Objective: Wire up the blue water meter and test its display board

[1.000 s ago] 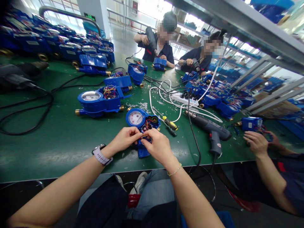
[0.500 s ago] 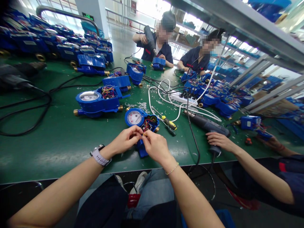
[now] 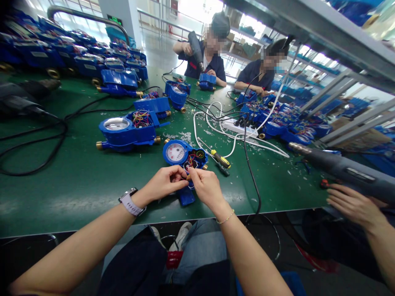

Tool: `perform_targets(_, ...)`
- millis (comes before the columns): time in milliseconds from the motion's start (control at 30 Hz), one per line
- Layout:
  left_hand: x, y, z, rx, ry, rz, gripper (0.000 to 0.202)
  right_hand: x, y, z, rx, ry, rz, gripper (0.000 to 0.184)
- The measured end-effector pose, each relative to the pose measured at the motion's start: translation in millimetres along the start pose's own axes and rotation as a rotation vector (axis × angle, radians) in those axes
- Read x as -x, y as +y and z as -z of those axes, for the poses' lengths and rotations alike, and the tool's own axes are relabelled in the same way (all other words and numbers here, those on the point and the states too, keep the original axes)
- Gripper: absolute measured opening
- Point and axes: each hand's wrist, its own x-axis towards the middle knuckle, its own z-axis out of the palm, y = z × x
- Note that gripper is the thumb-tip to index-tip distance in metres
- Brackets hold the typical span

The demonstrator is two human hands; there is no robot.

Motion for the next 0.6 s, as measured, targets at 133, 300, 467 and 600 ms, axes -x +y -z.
perform_targets(133, 0, -1, -0.1, -0.094, 0.065, -0.035, 0.015, 7, -11, 7, -0.067, 0.133, 0.101, 0.029)
perform_targets(300, 0, 0, 1.3, -0.078, 0.110, -0.086, 0.024, 25, -19, 2, -0.112, 0.304, 0.315, 0.016)
perform_targets(467, -1, 0, 4.7, -0.105, 0.032, -0.097, 0.027, 29, -17, -16, -0.159, 0.241, 0.212, 0.012)
perform_targets(600, -1, -4, 7.0, -0.297, 0.106, -0.214, 0.022, 28, -13, -26, -0.234, 0.230, 0.100, 0.007)
